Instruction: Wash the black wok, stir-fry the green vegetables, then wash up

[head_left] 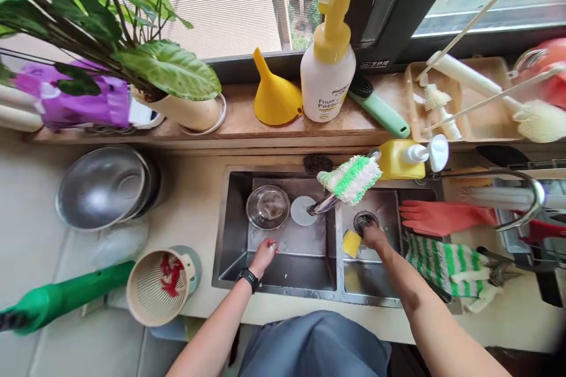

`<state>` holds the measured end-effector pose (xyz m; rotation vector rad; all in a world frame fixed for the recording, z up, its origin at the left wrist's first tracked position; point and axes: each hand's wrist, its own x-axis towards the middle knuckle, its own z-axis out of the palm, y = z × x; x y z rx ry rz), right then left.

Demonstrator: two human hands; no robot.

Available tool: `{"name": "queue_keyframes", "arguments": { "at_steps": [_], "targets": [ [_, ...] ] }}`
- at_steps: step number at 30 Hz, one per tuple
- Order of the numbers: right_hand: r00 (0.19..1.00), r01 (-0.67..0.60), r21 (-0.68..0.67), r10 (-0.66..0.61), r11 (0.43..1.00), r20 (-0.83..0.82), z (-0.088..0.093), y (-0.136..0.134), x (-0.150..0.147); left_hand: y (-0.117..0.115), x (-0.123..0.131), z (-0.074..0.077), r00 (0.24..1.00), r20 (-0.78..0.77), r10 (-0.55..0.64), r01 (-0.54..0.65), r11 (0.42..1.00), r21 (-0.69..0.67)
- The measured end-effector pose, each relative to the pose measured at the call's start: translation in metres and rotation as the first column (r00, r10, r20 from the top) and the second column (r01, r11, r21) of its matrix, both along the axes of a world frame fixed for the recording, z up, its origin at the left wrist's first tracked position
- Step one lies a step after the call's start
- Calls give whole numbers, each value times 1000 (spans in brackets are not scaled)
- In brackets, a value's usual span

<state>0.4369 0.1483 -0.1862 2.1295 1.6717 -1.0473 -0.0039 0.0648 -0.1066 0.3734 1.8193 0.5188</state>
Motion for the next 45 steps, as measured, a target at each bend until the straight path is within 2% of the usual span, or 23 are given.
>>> {"name": "queue_keyframes", "arguments": {
  "at_steps": [4,8,10,13,16,19,21,22,24,26,29,35,41,45],
  "targets": [
    [991,-131,-37,130,991,-39,2,-6,6,-18,3,7,997,-39,-69,69,998,2],
    [983,-185,20,185,983,-20,22,-10,16,-26,14,8,988,-59,-146,147,989,13],
    [992,-120,87,123,989,-36,40,-9,21,-27,19,7,981,-61,-183,185,983,22],
    [970,145,200,-99,969,-223,81,-12,19,-28,24,8,973,-62,-223,226,973,47],
    [816,356,172,-215,918,-537,130,-24,-6,-29,27,12,970,-61,-237,242,966,92],
    [543,480,-16,-311,877,-780,167,-43,-60,-32,27,17,970,-47,-237,241,960,143],
    [353,526,-200,-426,826,-833,177,-54,-101,-35,27,21,972,-28,-232,233,957,172],
    [297,543,-277,-490,793,-819,178,-59,-120,-37,26,22,973,-17,-228,228,956,184],
    [265,610,-339,-587,717,-765,174,-66,-147,-40,26,24,975,9,-222,215,955,206],
    [290,680,-308,-630,665,-720,168,-71,-159,-43,26,24,977,31,-213,201,953,225],
    [331,738,-235,-642,633,-691,163,-74,-162,-46,28,22,980,54,-192,173,953,248],
    [315,721,-258,-637,643,-704,158,-70,-168,-49,40,20,982,103,-160,128,956,263],
    [286,767,-248,-662,592,-693,151,-81,-159,-54,41,26,981,112,-157,123,958,260],
    [217,702,-326,-626,633,-749,156,-87,-164,-52,52,37,973,156,-168,120,953,278]
  ]
}}
